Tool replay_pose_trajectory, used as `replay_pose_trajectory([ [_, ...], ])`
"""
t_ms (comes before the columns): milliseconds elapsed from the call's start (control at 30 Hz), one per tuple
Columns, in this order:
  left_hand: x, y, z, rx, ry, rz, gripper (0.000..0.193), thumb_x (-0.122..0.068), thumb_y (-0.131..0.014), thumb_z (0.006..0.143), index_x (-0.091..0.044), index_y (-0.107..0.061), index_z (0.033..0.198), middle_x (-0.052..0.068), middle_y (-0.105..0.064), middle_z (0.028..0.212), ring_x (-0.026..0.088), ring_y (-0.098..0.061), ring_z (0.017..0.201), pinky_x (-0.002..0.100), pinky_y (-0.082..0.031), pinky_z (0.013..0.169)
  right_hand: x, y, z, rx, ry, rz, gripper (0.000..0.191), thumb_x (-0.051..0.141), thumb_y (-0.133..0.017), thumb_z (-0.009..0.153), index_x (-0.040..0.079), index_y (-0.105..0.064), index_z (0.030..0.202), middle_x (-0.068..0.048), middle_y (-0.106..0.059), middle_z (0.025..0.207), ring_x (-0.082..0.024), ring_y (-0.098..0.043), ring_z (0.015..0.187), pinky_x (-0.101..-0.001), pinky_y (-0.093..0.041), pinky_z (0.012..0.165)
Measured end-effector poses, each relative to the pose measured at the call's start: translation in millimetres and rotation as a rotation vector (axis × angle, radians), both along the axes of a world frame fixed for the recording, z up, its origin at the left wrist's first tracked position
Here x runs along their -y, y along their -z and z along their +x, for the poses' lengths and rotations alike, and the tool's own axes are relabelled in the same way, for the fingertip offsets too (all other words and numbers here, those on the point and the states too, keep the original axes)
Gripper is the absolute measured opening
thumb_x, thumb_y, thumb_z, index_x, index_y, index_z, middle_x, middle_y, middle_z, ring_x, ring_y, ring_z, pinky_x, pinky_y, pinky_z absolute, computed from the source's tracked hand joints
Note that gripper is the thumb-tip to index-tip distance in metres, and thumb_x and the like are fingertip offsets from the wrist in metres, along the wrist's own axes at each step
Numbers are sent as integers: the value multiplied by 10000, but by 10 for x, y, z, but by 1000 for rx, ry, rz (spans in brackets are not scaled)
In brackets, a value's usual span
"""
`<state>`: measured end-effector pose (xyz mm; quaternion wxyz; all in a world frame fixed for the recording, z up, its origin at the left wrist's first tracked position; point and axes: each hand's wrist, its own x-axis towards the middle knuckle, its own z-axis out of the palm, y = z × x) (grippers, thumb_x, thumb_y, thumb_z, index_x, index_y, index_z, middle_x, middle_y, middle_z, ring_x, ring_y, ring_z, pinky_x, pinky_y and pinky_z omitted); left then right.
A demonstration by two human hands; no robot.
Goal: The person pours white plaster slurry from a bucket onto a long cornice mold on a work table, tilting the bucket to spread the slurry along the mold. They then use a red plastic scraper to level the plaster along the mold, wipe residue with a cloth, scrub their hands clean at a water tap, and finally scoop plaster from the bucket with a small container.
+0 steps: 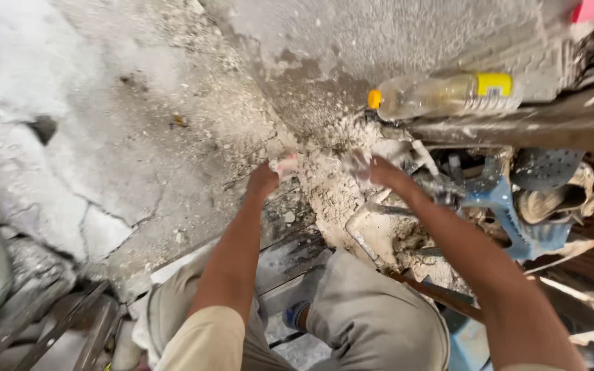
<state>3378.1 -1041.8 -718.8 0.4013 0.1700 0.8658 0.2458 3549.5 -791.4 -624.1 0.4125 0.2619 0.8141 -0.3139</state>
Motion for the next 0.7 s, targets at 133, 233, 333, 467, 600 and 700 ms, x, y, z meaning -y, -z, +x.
replay_pose_trajectory([
  [133,-338,143,-257,-23,15,-156,496,-280,-584,921,-162,-565,1402,215,-547,1425,454,-488,1327,602,-419,1035,-350,-147,-650,14,-23,-7,884,700,-463,899,358,-122,1640,-146,-81,1725,-422,-324,1490,-517,-203,1263],
  [233,-536,37,-431,1,127,-272,441,-231,-550,948,-164,-628,1377,169,-606,1460,392,-571,1361,623,-496,1020,-283,-274,-974,-26,-43,-39,831,711,-448,930,364,-186,1639,-117,-186,1734,-403,-208,1566,-576,-141,1259],
  [333,-560,-76,-456,-118,-23,-116,579,-308,-636,923,-109,-486,1446,288,-506,1415,470,-539,1288,567,-486,1004,-99,-262,-988,-70,55,-14,795,689,-488,932,383,-234,1621,-141,-113,1732,-421,-204,1544,-569,-170,1246],
  [467,-581,-135,-348,-282,-17,-70,635,-248,-606,934,6,-422,1486,304,-455,1432,478,-568,1263,538,-529,1003,125,79,-531,-140,330,-4,863,664,-522,900,399,-172,1643,-195,-441,1550,-443,-480,1366,-499,-339,1202],
  [600,-860,-2,-27,-22,1,113,663,-337,-532,938,31,-404,1474,337,-404,1480,455,-559,1245,494,-542,1009,214,567,-10,-750,993,-740,769,574,-672,879,162,-480,1499,-176,-625,1366,-367,-627,1175,-535,-532,992],
  [700,-1189,112,435,684,-244,307,656,-455,-386,995,-16,-408,1482,315,-470,1419,403,-579,1176,488,-550,975,322,827,141,-890,1346,-968,736,553,-665,898,151,-486,1487,-172,-621,1369,-357,-618,1186,-521,-524,1004],
])
